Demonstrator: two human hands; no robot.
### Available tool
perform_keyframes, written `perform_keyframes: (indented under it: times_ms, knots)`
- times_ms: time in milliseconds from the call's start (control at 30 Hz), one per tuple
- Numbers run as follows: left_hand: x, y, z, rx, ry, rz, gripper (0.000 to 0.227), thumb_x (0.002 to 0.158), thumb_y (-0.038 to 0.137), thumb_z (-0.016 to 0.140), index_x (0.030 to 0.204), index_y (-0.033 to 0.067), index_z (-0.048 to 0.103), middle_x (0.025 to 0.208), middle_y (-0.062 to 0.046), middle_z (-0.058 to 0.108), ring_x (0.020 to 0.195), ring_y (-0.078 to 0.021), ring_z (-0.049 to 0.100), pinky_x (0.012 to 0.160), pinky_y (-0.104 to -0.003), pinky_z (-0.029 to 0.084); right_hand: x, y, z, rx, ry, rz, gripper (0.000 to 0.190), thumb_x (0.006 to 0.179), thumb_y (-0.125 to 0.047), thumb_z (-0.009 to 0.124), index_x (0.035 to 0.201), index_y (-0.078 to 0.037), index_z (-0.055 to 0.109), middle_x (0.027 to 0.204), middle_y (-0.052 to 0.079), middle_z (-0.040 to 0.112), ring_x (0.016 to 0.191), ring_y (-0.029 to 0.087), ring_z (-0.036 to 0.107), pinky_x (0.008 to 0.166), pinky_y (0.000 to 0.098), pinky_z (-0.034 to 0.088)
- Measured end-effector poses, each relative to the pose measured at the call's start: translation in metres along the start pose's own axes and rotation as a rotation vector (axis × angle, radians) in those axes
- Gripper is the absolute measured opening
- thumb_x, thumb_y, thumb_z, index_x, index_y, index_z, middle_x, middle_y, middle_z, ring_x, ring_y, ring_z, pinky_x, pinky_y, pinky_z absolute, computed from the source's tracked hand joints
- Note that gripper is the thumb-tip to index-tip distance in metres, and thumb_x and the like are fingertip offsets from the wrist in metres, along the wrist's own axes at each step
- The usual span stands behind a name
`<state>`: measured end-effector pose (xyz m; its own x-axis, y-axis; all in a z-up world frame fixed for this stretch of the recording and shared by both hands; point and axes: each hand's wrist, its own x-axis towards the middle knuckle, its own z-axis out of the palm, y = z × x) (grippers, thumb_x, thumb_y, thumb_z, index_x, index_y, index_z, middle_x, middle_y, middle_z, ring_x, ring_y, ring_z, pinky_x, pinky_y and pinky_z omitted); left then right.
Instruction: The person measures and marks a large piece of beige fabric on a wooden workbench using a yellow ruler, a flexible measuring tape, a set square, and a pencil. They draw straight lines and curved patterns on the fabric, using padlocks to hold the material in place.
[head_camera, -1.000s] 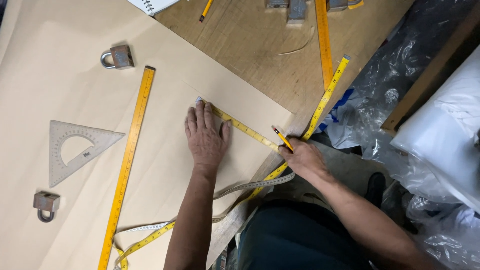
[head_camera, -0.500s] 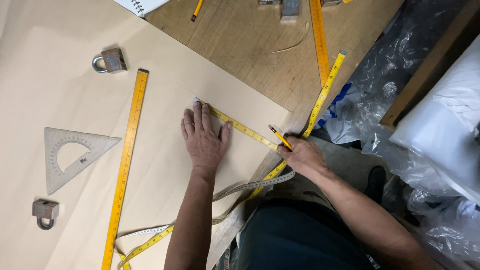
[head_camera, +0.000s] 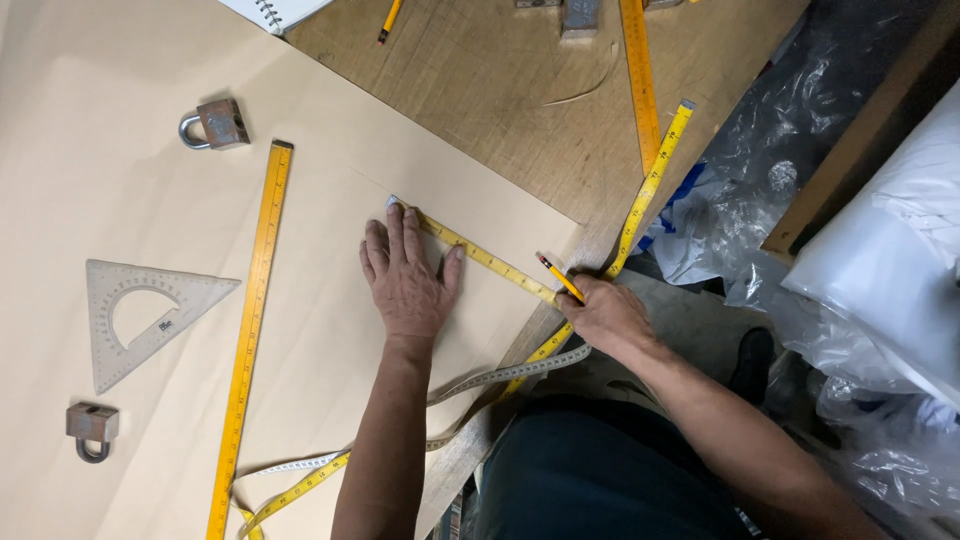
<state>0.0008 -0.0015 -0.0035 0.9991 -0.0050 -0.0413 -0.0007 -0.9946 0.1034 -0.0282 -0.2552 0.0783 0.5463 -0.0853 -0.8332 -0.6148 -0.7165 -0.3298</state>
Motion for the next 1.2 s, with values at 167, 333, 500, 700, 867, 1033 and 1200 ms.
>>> perform_keyframes:
  times_ms: [167,333,500,700,867,1033,1200]
  knots:
    - [0.0,0.0,0.002,0.003,-0.007,-0.007,0.086,0.094,0.074,0.042,0.157,0.0156,0.041,0.165,-0.007,0.035,0.15,-0.0411,0.031,0.124,-0.055,0.023,-0.007,-0.007,-0.003,-0.002,0.001,-0.011,0.035,0.098,-0.036,0.058,0.109,-0.006,0.073,0.095,0.022,0.073,0.096,0.038,0.072,0.076,0.0467,0.053]
    - [0.001,0.002,-0.001,0.005,0.014,-0.008,0.086,0.094,0.074,0.042,0.157,0.0154,0.041,0.165,-0.008,0.037,0.149,-0.0412,0.033,0.124,-0.055,0.024,-0.012,-0.009,-0.004,0.009,-0.008,0.008,0.036,0.098,-0.034,0.059,0.116,-0.007,0.072,0.102,0.024,0.073,0.103,0.04,0.071,0.079,0.0468,0.055]
    - [0.0,0.003,-0.001,0.001,0.039,0.002,0.085,0.093,0.072,0.044,0.157,0.0148,0.042,0.164,-0.009,0.039,0.148,-0.0423,0.035,0.123,-0.056,0.026,-0.011,-0.008,-0.004,0.004,-0.006,0.01,0.036,0.099,-0.034,0.06,0.117,-0.006,0.072,0.099,0.023,0.073,0.101,0.039,0.073,0.077,0.046,0.055]
    - [0.002,0.001,-0.007,-0.039,0.13,0.009,0.09,0.084,0.067,0.062,0.154,0.0129,0.048,0.158,-0.011,0.047,0.141,-0.0456,0.045,0.118,-0.059,0.034,0.019,0.016,0.007,-0.051,-0.035,-0.031,0.046,0.098,-0.046,0.056,0.118,-0.007,0.072,0.107,0.025,0.072,0.107,0.043,0.069,0.081,0.0494,0.055]
    - [0.002,0.004,-0.002,0.006,0.151,0.031,0.086,0.088,0.072,0.049,0.152,0.0139,0.047,0.16,-0.009,0.046,0.142,-0.0442,0.044,0.118,-0.057,0.034,0.0,-0.001,-0.003,-0.095,-0.04,0.046,0.047,0.098,-0.044,0.056,0.121,-0.007,0.072,0.113,0.027,0.072,0.114,0.042,0.068,0.087,0.0487,0.055]
    - [0.002,0.004,0.0,0.026,0.13,0.012,0.085,0.089,0.072,0.046,0.152,0.0148,0.048,0.161,-0.008,0.044,0.144,-0.0421,0.042,0.12,-0.056,0.032,-0.01,-0.016,-0.007,-0.121,-0.061,0.059,0.043,0.099,-0.042,0.058,0.12,-0.009,0.074,0.112,0.026,0.073,0.116,0.043,0.068,0.089,0.048,0.055]
    - [0.0,0.006,-0.003,0.031,0.096,-0.021,0.085,0.091,0.071,0.043,0.154,0.0143,0.045,0.163,-0.008,0.041,0.145,-0.0416,0.039,0.121,-0.055,0.029,-0.009,-0.005,-0.015,-0.156,-0.034,0.023,0.047,0.097,-0.046,0.057,0.115,-0.007,0.076,0.112,0.029,0.074,0.118,0.048,0.065,0.095,0.0522,0.052]
